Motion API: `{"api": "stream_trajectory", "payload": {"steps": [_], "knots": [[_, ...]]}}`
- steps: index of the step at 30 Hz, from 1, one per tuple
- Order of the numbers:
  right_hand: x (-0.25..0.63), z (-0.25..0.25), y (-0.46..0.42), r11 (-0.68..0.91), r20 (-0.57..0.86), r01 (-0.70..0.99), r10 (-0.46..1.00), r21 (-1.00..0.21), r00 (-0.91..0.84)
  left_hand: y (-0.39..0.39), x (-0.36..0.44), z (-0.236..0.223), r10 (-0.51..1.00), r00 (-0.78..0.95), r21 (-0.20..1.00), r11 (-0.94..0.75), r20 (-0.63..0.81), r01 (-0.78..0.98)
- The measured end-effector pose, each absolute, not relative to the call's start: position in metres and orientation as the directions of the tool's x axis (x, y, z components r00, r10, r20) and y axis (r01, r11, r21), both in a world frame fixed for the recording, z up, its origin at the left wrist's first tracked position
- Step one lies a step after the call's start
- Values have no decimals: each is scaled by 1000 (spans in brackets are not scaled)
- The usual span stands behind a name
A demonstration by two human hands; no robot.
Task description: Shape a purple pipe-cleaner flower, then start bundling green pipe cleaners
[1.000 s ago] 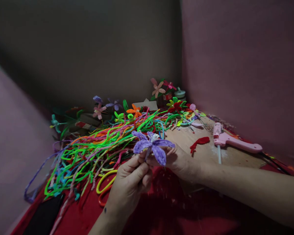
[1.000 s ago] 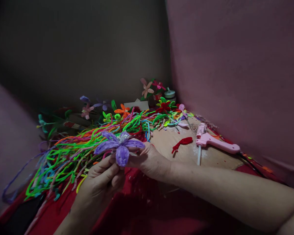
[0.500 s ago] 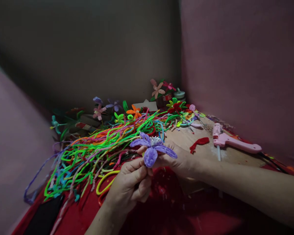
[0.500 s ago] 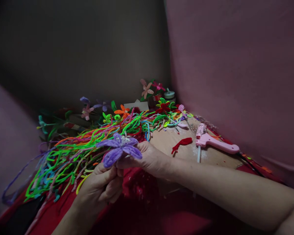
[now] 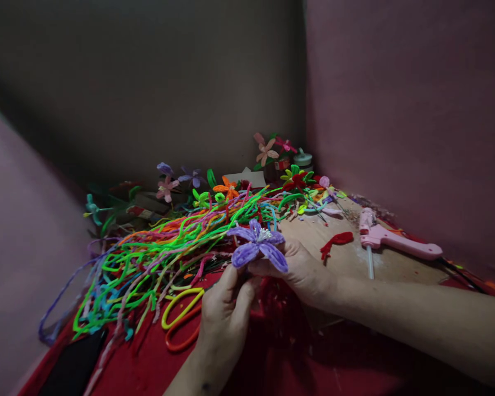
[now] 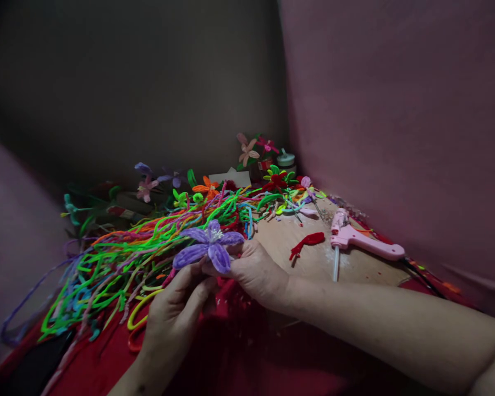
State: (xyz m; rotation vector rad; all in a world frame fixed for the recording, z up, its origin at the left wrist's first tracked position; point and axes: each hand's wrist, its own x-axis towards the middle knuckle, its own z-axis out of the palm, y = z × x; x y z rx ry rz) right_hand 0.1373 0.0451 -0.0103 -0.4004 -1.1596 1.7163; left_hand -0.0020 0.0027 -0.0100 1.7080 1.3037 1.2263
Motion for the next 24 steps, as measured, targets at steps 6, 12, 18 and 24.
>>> {"api": "stream_trajectory", "payload": {"steps": [6,12,18,24], "knots": [[133,-10,39,-76,230,-569,865,-819,-447,3,-3,-16,925,36,844,-360,378,398],[134,-15,42,-53,261,-555,842,-830,-472,3,4,-3,986,20,984,-166,165,70],[139,-5,40,-52,257,-476,787,-878,-561,8,-4,-10,988,143,995,-38,51,-87],[143,0,41,-69,215,-456,813,-887,-541,6,-3,-4,986,164,987,16,10,-158]]}}
